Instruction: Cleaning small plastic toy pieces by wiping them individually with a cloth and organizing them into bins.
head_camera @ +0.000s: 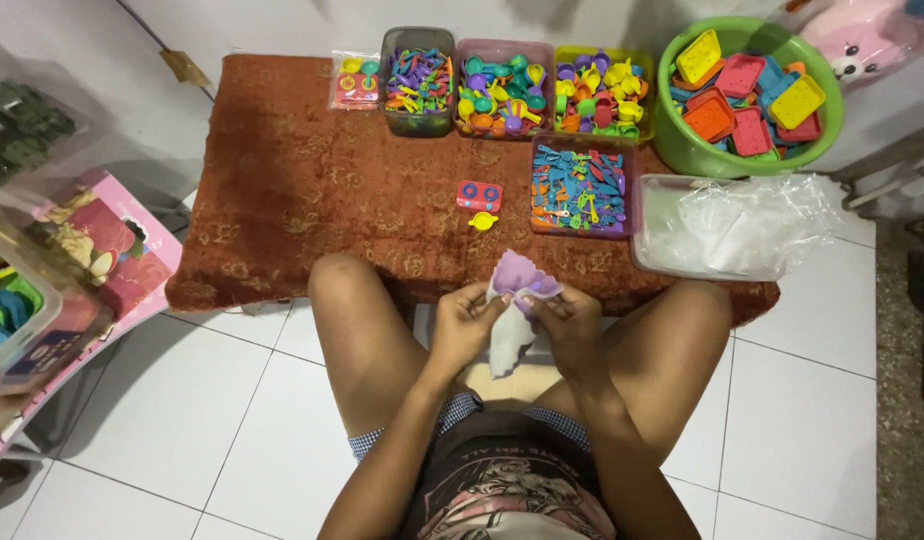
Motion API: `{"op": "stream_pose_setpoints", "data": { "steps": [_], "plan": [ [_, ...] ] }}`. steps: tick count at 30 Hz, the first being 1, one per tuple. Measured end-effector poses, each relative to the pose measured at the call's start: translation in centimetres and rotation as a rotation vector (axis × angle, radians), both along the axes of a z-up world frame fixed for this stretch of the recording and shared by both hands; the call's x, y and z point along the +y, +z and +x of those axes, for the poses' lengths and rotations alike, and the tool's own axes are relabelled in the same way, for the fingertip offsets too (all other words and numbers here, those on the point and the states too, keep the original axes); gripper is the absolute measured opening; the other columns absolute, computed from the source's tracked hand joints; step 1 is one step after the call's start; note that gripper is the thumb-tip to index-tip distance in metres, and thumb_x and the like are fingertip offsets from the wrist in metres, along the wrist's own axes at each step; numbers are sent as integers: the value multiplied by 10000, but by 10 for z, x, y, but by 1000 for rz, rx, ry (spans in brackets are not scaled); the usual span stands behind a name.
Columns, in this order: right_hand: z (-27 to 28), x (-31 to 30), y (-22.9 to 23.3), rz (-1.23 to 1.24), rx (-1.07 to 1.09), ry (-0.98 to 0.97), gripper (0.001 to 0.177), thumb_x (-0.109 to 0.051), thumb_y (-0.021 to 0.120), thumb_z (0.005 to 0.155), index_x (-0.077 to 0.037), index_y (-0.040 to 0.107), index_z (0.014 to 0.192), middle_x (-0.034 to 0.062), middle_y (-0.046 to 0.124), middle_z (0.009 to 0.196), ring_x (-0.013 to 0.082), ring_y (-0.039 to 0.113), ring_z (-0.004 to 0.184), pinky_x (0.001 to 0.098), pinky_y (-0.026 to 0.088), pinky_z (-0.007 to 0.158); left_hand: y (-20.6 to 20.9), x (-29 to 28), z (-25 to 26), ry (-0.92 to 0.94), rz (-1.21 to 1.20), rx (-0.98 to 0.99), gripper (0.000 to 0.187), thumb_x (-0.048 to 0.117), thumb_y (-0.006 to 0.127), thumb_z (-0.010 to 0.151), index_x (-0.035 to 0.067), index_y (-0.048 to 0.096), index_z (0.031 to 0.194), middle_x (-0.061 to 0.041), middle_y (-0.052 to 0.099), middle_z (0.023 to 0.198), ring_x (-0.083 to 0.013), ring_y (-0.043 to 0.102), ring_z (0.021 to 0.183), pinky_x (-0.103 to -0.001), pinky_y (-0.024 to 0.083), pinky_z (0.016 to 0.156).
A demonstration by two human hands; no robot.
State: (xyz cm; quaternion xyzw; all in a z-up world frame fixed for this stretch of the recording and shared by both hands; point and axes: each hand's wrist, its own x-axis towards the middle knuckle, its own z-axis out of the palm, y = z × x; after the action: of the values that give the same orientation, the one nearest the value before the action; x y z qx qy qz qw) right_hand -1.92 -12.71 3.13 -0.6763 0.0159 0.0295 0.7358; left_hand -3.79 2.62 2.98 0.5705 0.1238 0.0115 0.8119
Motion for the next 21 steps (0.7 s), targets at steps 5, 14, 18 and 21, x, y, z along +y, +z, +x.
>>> {"op": "stream_pose_setpoints", "data": {
  "steps": [5, 14, 18, 21],
  "plan": [
    [0, -3, -2, -129, -91, -14, 153, -72, 828, 848, -14, 769, 976, 40, 643, 564, 44, 562, 553, 235, 502, 498, -16, 4, 0, -105, 136, -59, 307, -76, 737, 784, 45, 767, 1064, -4, 692, 736, -26, 594, 631, -164, 534, 546],
    [4, -6, -4, -192, -89, -11, 133, -130, 805, 887, -26, 743, 833, 64, 569, 448, 85, 517, 414, 216, 403, 435, 25, 7, -6, -96, 476, -173, 239, -21, 658, 863, 54, 801, 1040, -192, 738, 754, -181, 676, 707, -352, 551, 610],
    [5, -6, -5, -238, -136, -28, 111, -122, 827, 859, -54, 757, 806, 68, 583, 439, 90, 545, 410, 225, 419, 435, 7, 8, -3, -206, 152, -49, 365, -57, 661, 846, 26, 721, 1196, -56, 714, 833, -88, 611, 685, -232, 563, 588],
    [6, -6, -4, -202, -144, 25, 137, -109, 820, 867, -44, 748, 771, 86, 617, 454, 124, 593, 407, 244, 476, 465, -1, 8, 1, -175, 189, -48, 297, -40, 685, 843, 57, 753, 1115, -75, 740, 781, -90, 625, 648, -240, 562, 532]
  ]
}}
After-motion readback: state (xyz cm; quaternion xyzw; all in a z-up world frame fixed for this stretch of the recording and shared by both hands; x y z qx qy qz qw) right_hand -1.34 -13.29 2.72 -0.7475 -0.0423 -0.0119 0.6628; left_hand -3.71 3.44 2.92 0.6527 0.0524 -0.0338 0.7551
